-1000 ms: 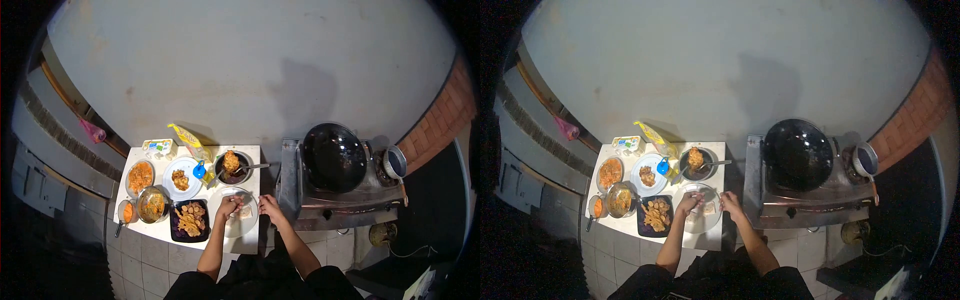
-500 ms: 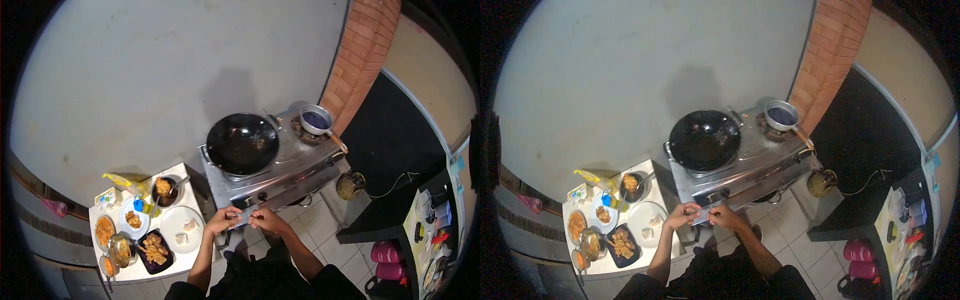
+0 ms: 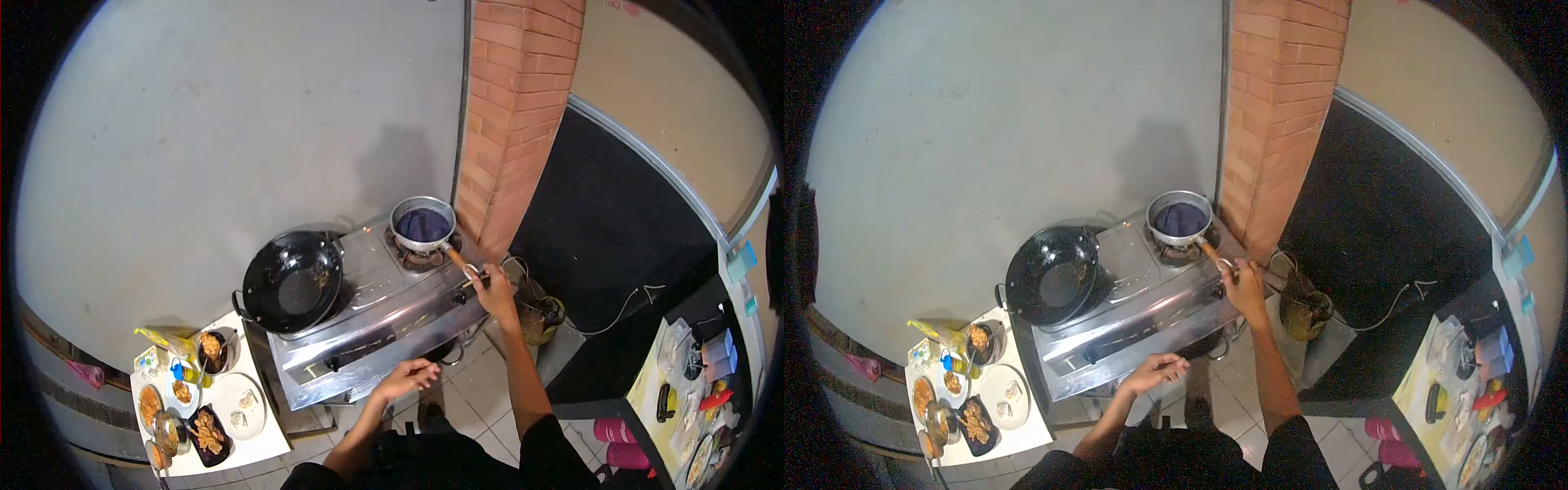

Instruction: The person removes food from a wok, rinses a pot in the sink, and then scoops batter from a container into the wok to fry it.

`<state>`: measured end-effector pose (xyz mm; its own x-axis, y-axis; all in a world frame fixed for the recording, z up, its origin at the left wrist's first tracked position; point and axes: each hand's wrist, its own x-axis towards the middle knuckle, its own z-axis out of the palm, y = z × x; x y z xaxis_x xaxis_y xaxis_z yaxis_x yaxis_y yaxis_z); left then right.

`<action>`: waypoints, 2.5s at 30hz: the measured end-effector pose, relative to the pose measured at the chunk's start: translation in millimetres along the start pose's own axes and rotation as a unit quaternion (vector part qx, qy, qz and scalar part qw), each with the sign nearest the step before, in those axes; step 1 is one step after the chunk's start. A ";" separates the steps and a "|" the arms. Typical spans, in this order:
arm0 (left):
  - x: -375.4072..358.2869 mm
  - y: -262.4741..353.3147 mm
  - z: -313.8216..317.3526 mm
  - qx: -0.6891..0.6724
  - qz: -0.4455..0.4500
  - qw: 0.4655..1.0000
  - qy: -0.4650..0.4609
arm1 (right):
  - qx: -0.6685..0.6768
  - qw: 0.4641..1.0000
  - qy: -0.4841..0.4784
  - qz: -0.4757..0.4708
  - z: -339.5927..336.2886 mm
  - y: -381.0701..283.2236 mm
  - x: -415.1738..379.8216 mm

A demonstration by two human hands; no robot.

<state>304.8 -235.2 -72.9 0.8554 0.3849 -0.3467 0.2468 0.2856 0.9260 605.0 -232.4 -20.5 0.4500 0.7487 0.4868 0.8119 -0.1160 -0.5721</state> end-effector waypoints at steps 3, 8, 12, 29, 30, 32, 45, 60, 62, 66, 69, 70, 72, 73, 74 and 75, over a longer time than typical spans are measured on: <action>25.2 -0.1 17.2 0.003 0.001 1.000 -0.012 | -0.054 0.987 -0.113 0.097 33.9 31.7 36.0; 41.8 13.3 18.2 -0.018 -0.001 1.000 0.004 | 0.257 0.863 -0.321 0.294 68.6 47.7 62.7; 42.3 26.7 9.5 -0.013 0.003 0.998 0.063 | 0.286 0.776 -0.414 0.380 81.9 53.7 79.0; 52.9 13.3 10.6 -0.094 0.014 0.984 0.152 | 0.380 0.646 -0.474 0.462 96.3 73.8 101.9; 53.1 15.1 11.5 -0.088 0.015 0.984 0.152 | 0.352 0.678 -0.465 0.448 92.7 64.4 102.1; 51.3 15.5 11.5 -0.081 0.017 0.985 0.154 | 0.321 0.708 -0.471 0.417 95.4 62.2 104.7; 57.2 8.5 17.5 -0.077 0.018 0.985 0.153 | 0.328 0.752 -0.401 0.409 102.9 60.2 90.1; 33.4 15.2 22.0 -0.095 0.045 0.976 0.189 | 0.225 0.863 -0.373 0.255 10.8 -27.2 89.5; 23.8 18.9 23.5 -0.089 0.048 0.976 0.193 | 0.224 0.866 -0.380 0.235 0.7 -37.5 77.3; -7.9 33.7 30.5 -0.096 0.078 0.971 0.204 | 0.239 0.861 -0.384 0.235 -11.0 -64.9 32.4; -37.5 30.6 36.1 -0.122 0.105 0.964 0.212 | 0.258 0.856 -0.390 0.221 -16.4 -94.3 -19.3; -48.2 27.7 40.1 -0.138 0.116 0.959 0.218 | 0.252 0.851 -0.395 0.238 -19.1 -108.9 -37.2; -72.8 22.5 49.0 -0.165 0.129 0.949 0.235 | 0.306 0.831 -0.395 0.243 -16.9 -134.5 -78.2; -86.8 20.2 55.0 -0.178 0.130 0.944 0.245 | 0.307 0.833 -0.394 0.240 -15.4 -151.8 -99.0; -103.9 17.5 61.4 -0.192 0.131 0.938 0.256 | 0.299 0.839 -0.391 0.231 -10.6 -164.5 -121.4; -124.3 13.9 67.0 -0.194 0.131 0.940 0.250 | 0.310 0.836 -0.390 0.229 -11.8 -187.3 -141.8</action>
<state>232.4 -337.8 -7.0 0.5189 0.8231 -0.2310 -0.2101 0.3847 0.8988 393.6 -324.5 25.4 0.0856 0.9448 -0.3163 0.1630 -0.3264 -0.9311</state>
